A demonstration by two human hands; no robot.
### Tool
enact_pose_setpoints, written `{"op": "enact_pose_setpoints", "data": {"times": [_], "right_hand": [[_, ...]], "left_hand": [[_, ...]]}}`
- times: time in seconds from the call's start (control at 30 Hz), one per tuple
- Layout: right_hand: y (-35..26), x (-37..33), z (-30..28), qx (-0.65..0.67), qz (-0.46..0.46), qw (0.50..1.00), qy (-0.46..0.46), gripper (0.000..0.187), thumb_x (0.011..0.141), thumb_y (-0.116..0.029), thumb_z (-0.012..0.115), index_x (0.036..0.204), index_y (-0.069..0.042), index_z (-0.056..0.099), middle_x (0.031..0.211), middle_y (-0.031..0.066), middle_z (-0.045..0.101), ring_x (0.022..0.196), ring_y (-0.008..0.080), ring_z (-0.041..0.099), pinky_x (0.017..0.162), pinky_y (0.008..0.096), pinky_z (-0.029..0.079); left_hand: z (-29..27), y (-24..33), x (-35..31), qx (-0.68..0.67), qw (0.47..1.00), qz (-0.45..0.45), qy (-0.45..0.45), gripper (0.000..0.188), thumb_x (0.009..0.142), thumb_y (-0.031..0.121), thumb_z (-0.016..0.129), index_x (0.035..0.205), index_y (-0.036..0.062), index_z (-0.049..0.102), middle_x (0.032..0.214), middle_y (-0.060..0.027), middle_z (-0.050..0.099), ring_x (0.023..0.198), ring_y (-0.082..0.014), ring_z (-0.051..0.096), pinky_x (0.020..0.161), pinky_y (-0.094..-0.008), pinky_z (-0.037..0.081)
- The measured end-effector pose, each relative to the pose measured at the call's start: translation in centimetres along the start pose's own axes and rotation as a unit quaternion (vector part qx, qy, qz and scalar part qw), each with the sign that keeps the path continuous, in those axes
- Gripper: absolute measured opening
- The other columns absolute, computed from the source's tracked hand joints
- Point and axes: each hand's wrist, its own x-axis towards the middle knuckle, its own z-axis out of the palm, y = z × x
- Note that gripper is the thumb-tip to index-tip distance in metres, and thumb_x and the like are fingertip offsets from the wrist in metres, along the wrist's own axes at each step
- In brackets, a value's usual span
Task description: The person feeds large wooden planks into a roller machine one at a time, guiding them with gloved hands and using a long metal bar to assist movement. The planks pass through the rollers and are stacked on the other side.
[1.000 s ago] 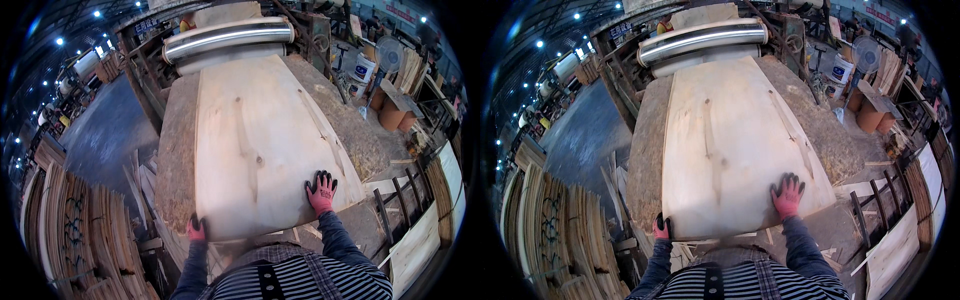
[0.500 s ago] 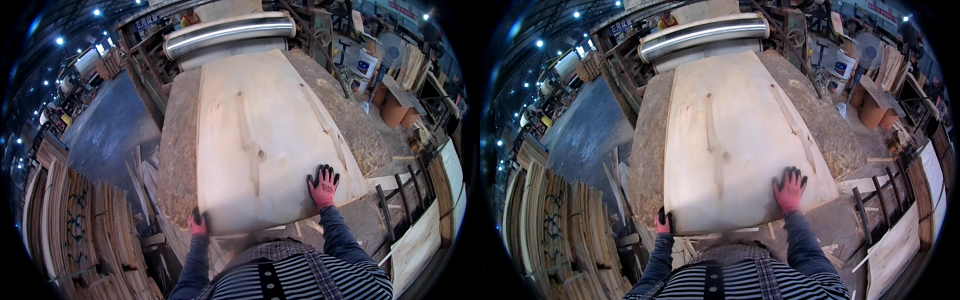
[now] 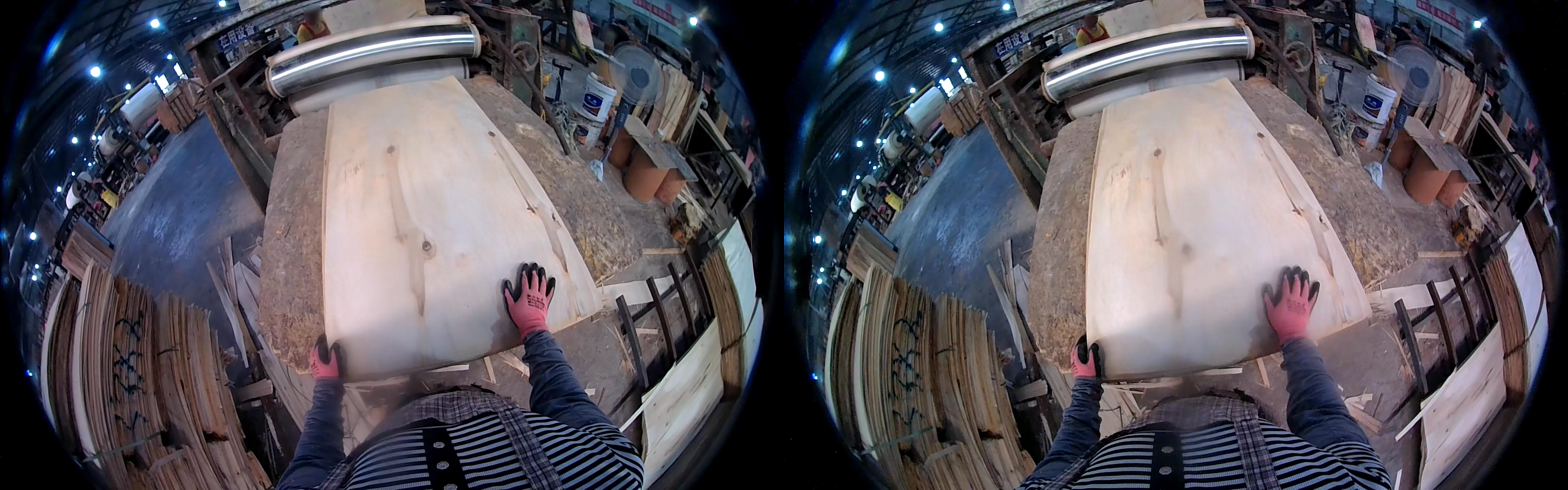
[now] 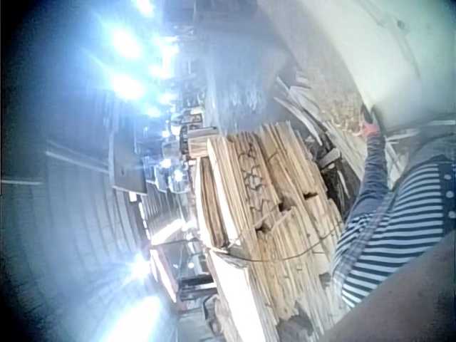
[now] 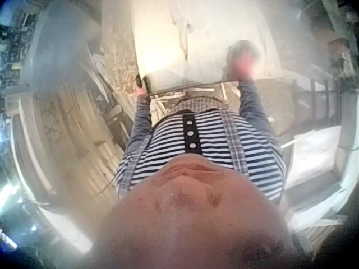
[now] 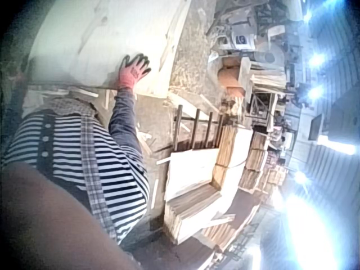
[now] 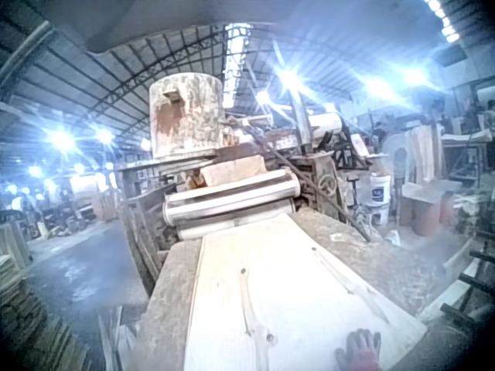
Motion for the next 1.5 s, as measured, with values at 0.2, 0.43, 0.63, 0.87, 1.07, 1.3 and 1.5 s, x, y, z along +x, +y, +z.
{"op": "enact_pose_setpoints", "data": {"times": [0.2,0.43,0.63,0.87,1.07,1.3,1.5], "right_hand": [[0.0,0.0,0.2,0.000,0.008,1.000,-0.011,0.057,0.074,-0.044,0.052,0.117,-0.005,0.047,0.122,0.0156,0.041,0.120,0.0305,0.030,0.102,0.0488,0.011],[0.1,0.0,0.0,0.002,0.011,1.000,-0.015,0.057,0.074,-0.044,0.052,0.116,-0.005,0.048,0.122,0.0152,0.041,0.119,0.0305,0.030,0.102,0.0489,0.011],[0.0,-0.1,0.0,0.007,0.004,1.000,-0.004,0.057,0.073,-0.043,0.052,0.116,-0.005,0.048,0.122,0.0154,0.042,0.118,0.0306,0.031,0.102,0.0492,0.011],[0.0,0.0,0.0,0.002,-0.004,1.000,0.011,0.056,0.074,-0.044,0.051,0.115,-0.005,0.049,0.121,0.0154,0.043,0.119,0.0303,0.031,0.102,0.0494,0.012],[0.1,0.0,0.1,0.010,0.001,1.000,0.008,0.055,0.074,-0.044,0.051,0.114,-0.005,0.050,0.120,0.0152,0.043,0.119,0.0303,0.031,0.102,0.0501,0.012],[0.1,0.0,0.2,0.011,-0.003,1.000,0.014,0.055,0.074,-0.043,0.053,0.114,-0.005,0.050,0.120,0.0153,0.043,0.119,0.0310,0.031,0.101,0.0506,0.012],[0.3,0.0,0.4,0.011,0.000,1.000,0.012,0.055,0.074,-0.043,0.052,0.114,-0.005,0.050,0.121,0.0156,0.042,0.119,0.0311,0.031,0.101,0.0507,0.012]], "left_hand": [[0.9,-2.1,0.5,-0.001,1.000,0.005,0.019,0.051,0.072,0.031,0.060,0.113,0.0043,0.049,0.118,-0.0153,0.047,0.111,-0.0304,0.041,0.094,-0.0380,0.032],[-0.3,0.8,0.2,-0.018,1.000,0.022,-0.011,0.052,0.072,0.031,0.060,0.114,0.0030,0.048,0.117,-0.0164,0.047,0.111,-0.0296,0.042,0.094,-0.0373,0.032],[0.0,-0.1,0.3,0.007,1.000,-0.002,-0.007,0.050,0.074,0.032,0.059,0.114,0.0035,0.048,0.117,-0.0154,0.048,0.110,-0.0296,0.042,0.094,-0.0373,0.031],[1.0,-1.5,0.6,-0.018,0.994,0.094,0.053,0.029,0.077,0.017,0.058,0.102,0.0023,0.057,0.103,-0.0139,0.056,0.099,-0.0273,0.051,0.087,-0.0347,0.038],[0.7,-1.9,1.1,0.015,0.999,0.013,-0.037,0.048,0.075,0.033,0.058,0.113,0.0042,0.049,0.116,-0.0164,0.048,0.111,-0.0304,0.041,0.095,-0.0380,0.031],[0.5,-1.3,0.7,-0.015,0.999,0.048,0.000,0.045,0.076,0.030,0.056,0.112,0.0039,0.050,0.113,-0.0164,0.050,0.108,-0.0307,0.044,0.092,-0.0375,0.033],[-0.4,0.7,0.5,-0.015,0.997,0.074,-0.015,0.041,0.077,0.027,0.054,0.110,0.0035,0.051,0.110,-0.0161,0.051,0.104,-0.0310,0.046,0.090,-0.0378,0.035]]}}
